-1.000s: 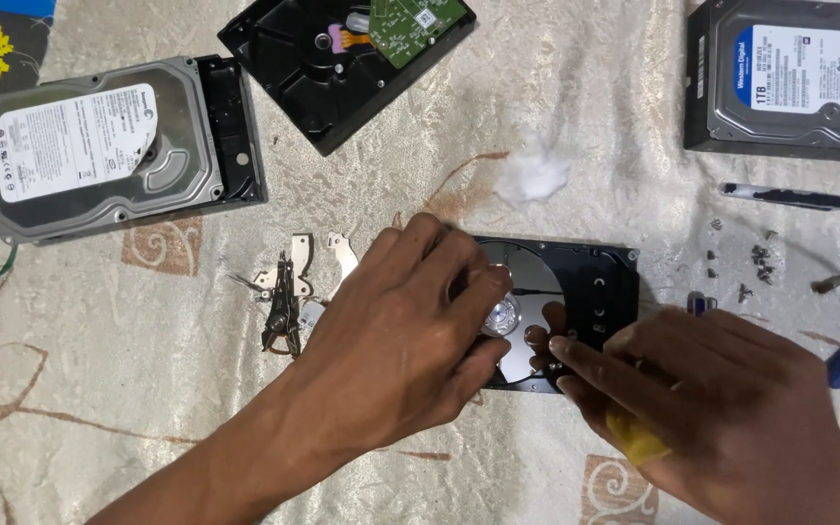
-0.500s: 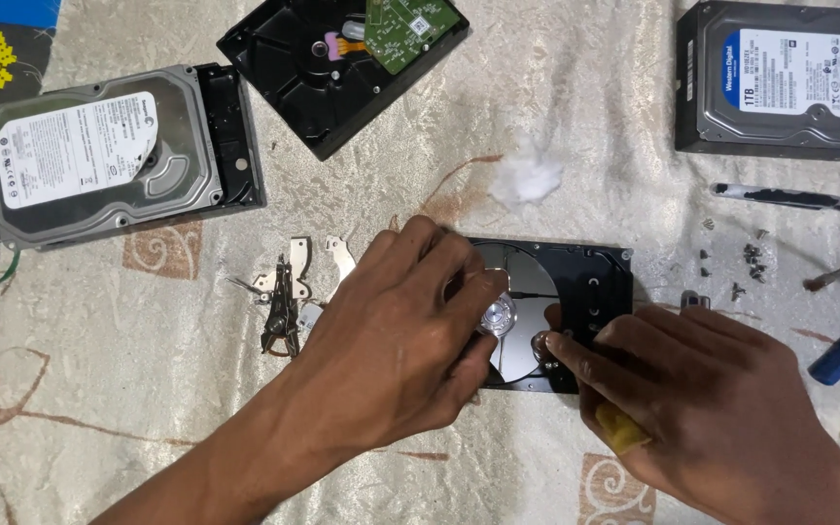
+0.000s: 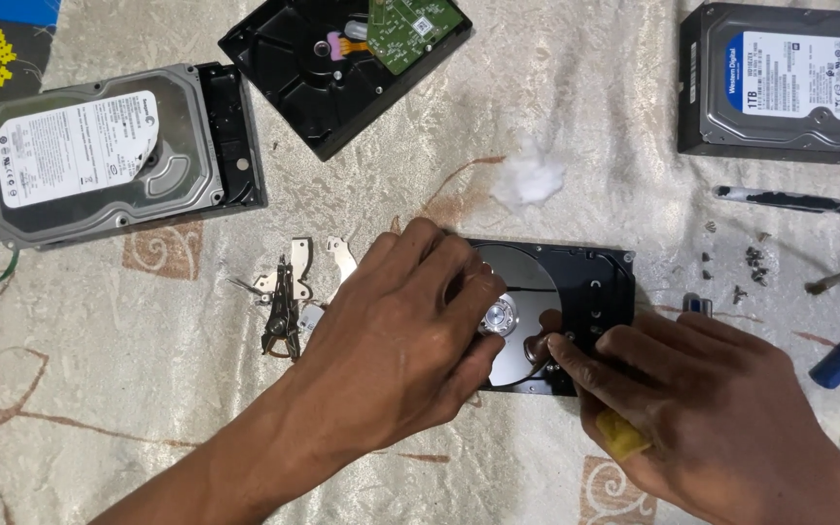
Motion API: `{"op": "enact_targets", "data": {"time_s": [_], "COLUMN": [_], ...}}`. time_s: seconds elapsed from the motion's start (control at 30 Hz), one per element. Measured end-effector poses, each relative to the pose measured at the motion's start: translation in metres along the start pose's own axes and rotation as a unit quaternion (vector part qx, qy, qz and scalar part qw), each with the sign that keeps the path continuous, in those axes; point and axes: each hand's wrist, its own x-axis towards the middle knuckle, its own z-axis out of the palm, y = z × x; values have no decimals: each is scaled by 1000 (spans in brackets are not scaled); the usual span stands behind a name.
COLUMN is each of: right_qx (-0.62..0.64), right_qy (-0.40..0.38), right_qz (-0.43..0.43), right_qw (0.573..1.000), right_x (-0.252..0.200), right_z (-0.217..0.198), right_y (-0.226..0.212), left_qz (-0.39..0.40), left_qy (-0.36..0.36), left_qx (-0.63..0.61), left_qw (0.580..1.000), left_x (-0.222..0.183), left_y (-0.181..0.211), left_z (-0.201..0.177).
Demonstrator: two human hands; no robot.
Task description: Reassembling the internal components of a hard disk drive, including the actuator arm and platters, using a precision screwdriver.
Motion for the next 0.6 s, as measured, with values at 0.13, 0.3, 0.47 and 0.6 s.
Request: {"op": "enact_targets", "data": {"time_s": [0.13,0.3,0.47,0.6], "right_qx": [7,-3,1,18], "right_qy": [-6,-5,4,29], "right_qz": [-2,5,7,3], "right_qw": [1000,1000,1000,999], "right_x": [0,0,2,8], "right_z": [-1,-1,-2,-10], "right_y": [-1,-2,-3,-4], "left_qz": [1,6,3,0], "left_qy": [5,18,13,4], "left_qx": [8,4,0,-9], "left_qw": [1000,1000,1000,1000], "left_x": [1,2,1,1], "left_y": [1,1,0,-1], "left_z": [-1,-1,0,-2]}}
